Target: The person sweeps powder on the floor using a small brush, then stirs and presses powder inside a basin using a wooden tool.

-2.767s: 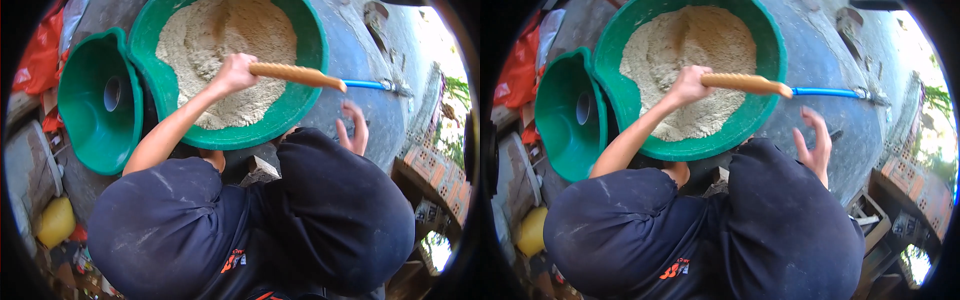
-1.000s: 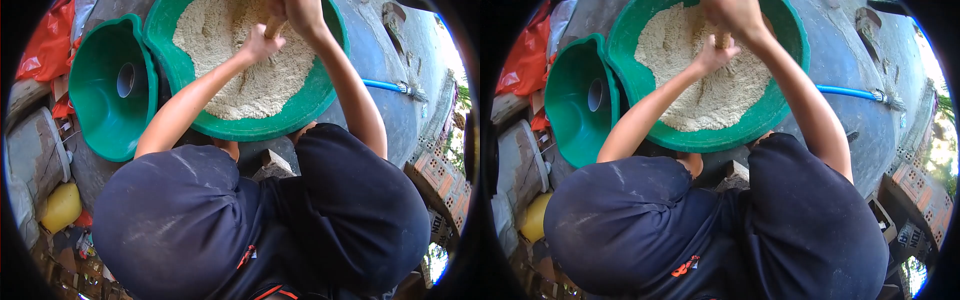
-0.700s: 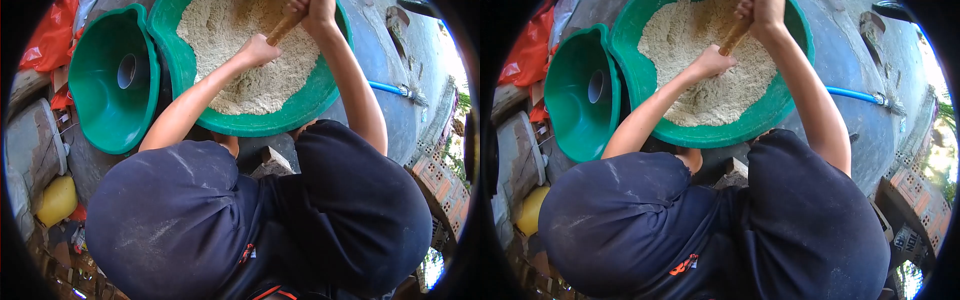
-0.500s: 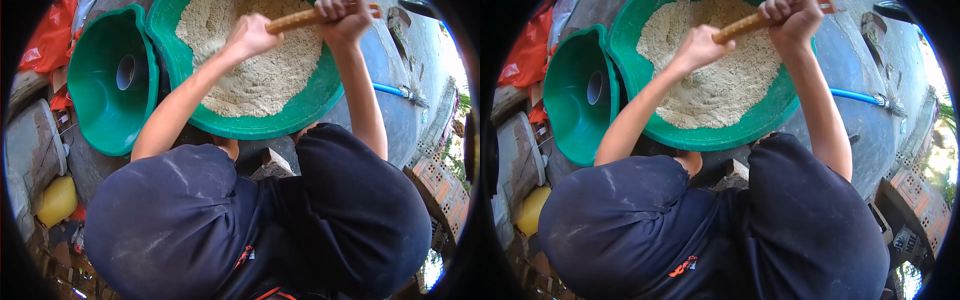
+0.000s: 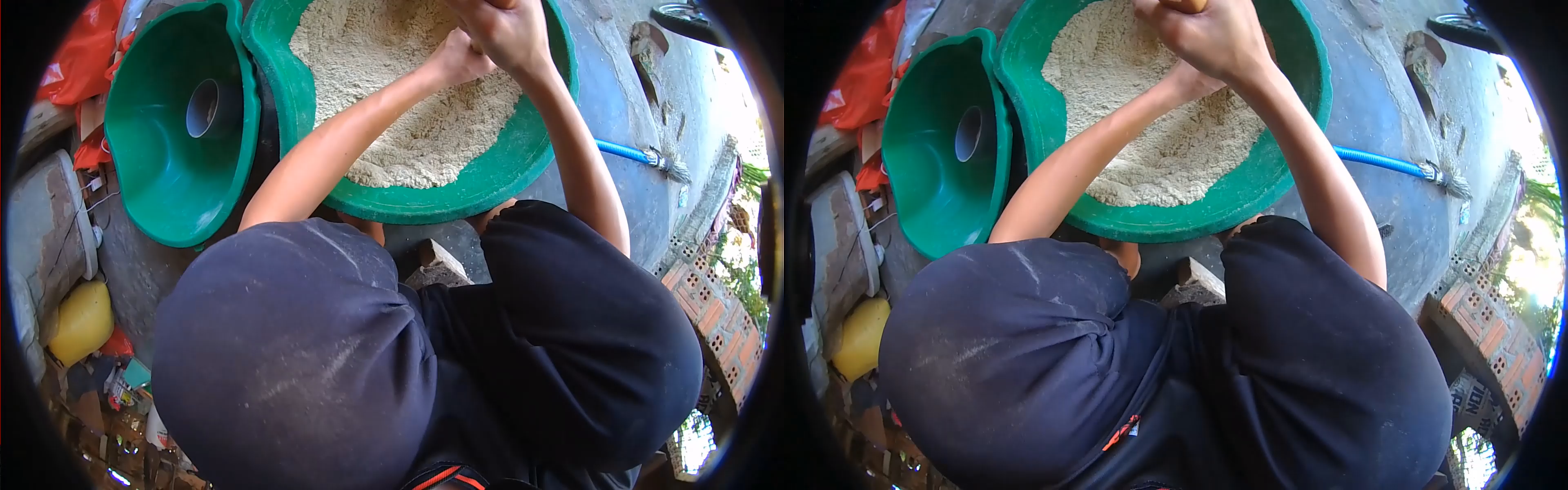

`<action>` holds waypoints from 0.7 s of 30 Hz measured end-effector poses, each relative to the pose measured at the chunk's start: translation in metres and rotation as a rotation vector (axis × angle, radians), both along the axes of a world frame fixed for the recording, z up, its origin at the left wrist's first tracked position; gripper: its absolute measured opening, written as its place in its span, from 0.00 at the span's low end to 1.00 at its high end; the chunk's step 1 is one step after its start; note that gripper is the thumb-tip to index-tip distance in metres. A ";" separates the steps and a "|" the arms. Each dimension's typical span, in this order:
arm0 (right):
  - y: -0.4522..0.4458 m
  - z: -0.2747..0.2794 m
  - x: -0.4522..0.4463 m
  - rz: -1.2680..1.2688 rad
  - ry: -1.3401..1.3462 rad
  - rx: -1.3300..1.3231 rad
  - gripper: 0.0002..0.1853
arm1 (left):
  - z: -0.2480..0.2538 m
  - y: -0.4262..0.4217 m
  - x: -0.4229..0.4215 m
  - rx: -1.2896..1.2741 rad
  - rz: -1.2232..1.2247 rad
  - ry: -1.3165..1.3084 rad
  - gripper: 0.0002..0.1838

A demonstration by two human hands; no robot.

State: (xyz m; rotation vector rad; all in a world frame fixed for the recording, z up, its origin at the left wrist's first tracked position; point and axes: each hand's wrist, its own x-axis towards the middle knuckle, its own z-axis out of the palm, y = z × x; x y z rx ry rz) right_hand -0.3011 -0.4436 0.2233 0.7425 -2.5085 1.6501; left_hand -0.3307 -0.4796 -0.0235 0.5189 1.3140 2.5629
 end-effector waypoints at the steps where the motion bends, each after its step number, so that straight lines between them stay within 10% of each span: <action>1: -0.004 -0.008 -0.004 -0.029 -0.020 -0.017 0.18 | 0.011 -0.002 0.011 -0.298 0.113 0.161 0.13; 8: 0.004 0.003 -0.011 -0.245 -0.631 -0.415 0.16 | 0.094 -0.052 0.058 -0.976 -0.204 -0.119 0.16; 10: 0.037 -0.055 -0.033 0.346 -0.871 -1.146 0.17 | 0.098 -0.057 0.067 -1.004 -0.273 -0.252 0.19; 11: 0.027 -0.029 -0.014 -0.221 -0.745 -0.702 0.17 | 0.096 -0.058 0.069 -1.007 -0.306 -0.288 0.19; 13: 0.030 -0.028 -0.007 -0.303 -0.753 -0.707 0.17 | 0.110 -0.060 0.067 -1.065 -0.337 -0.307 0.18; 14: 0.030 -0.036 -0.012 0.439 -0.806 -1.239 0.17 | 0.121 -0.059 0.068 -1.113 -0.368 -0.318 0.18; 15: 0.039 -0.040 -0.009 0.434 -0.806 -1.243 0.17 | 0.127 -0.055 0.069 -1.159 -0.404 -0.331 0.18; 17: 0.050 -0.034 -0.001 -0.421 -0.821 -0.812 0.18 | 0.118 -0.046 0.069 -1.167 -0.383 -0.329 0.19; 21: 0.077 -0.070 -0.005 -0.287 -0.788 -0.903 0.19 | 0.123 -0.047 0.071 -1.263 -0.391 -0.327 0.17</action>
